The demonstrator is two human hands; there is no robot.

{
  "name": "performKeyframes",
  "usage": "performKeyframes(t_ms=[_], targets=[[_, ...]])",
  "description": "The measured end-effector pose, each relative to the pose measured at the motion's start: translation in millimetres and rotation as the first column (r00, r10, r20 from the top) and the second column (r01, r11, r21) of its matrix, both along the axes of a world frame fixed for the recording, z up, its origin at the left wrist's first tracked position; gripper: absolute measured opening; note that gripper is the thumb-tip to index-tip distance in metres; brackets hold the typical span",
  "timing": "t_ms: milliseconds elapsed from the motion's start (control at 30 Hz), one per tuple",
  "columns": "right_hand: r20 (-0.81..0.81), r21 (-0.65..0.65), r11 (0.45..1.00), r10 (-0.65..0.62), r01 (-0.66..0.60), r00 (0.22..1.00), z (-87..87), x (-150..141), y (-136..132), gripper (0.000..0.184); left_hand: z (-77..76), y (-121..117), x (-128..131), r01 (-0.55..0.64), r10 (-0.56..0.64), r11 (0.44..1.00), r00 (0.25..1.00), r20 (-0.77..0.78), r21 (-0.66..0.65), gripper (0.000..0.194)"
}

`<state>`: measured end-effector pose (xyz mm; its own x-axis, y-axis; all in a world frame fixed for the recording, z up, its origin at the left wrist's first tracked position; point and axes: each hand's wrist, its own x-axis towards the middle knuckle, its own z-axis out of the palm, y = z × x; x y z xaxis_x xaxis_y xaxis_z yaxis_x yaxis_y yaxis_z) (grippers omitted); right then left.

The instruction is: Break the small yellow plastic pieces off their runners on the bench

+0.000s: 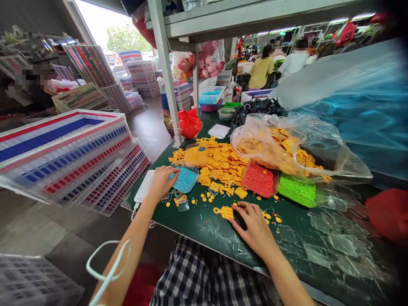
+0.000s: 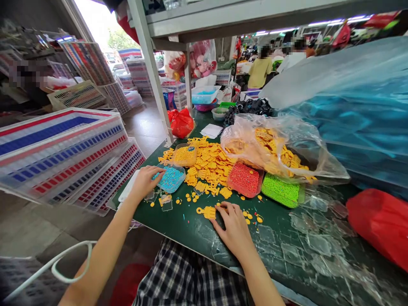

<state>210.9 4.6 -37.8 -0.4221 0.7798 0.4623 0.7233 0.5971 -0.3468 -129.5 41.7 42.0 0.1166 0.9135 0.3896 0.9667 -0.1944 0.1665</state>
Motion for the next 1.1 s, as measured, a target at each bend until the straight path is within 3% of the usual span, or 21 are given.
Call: performKeyframes(t_ms=[167, 367, 667, 800, 933, 1033, 1100], targets=[[0.052, 0.006, 1.000, -0.004, 0.004, 0.999, -3.0, -0.1, 1.3, 0.035, 1.1, 34.9, -7.0, 0.094, -0.123, 0.969, 0.986, -0.116, -0.228, 0.021], [0.063, 0.002, 1.000, -0.002, 0.002, 0.998, 1.1, 3.5, 2.7, 0.035, -7.5, 62.2, 4.4, 0.117, -0.159, 0.943, 0.981, -0.112, -0.311, 0.028], [0.043, -0.037, 0.999, -0.016, 0.017, 0.999, 6.4, -1.1, 1.8, 0.029, -13.0, 70.4, 12.7, 0.058, -0.116, 0.933, 0.983, -0.142, -0.356, 0.014], [0.031, -0.055, 0.998, -0.019, 0.020, 0.999, 8.0, -1.0, 1.6, 0.029, 0.2, 65.3, 23.4, 0.055, -0.102, 0.947, 0.986, -0.133, -0.317, 0.015], [0.009, -0.067, 0.998, -0.022, 0.023, 1.000, 9.9, -1.0, 0.9, 0.029, 12.1, 39.4, 62.0, 0.178, -0.183, 0.979, 0.982, -0.048, -0.104, 0.026], [0.004, -0.074, 0.997, -0.030, 0.030, 1.000, 12.2, -2.5, -0.5, 0.029, 4.3, 12.6, 105.1, 0.385, -0.389, 0.918, 0.921, -0.027, -0.094, 0.030], [0.000, -0.082, 0.996, -0.039, 0.038, 0.999, 13.7, -3.8, -1.6, 0.029, -8.0, -0.4, 129.7, 0.453, -0.460, 0.882, 0.888, -0.024, -0.132, 0.031]])
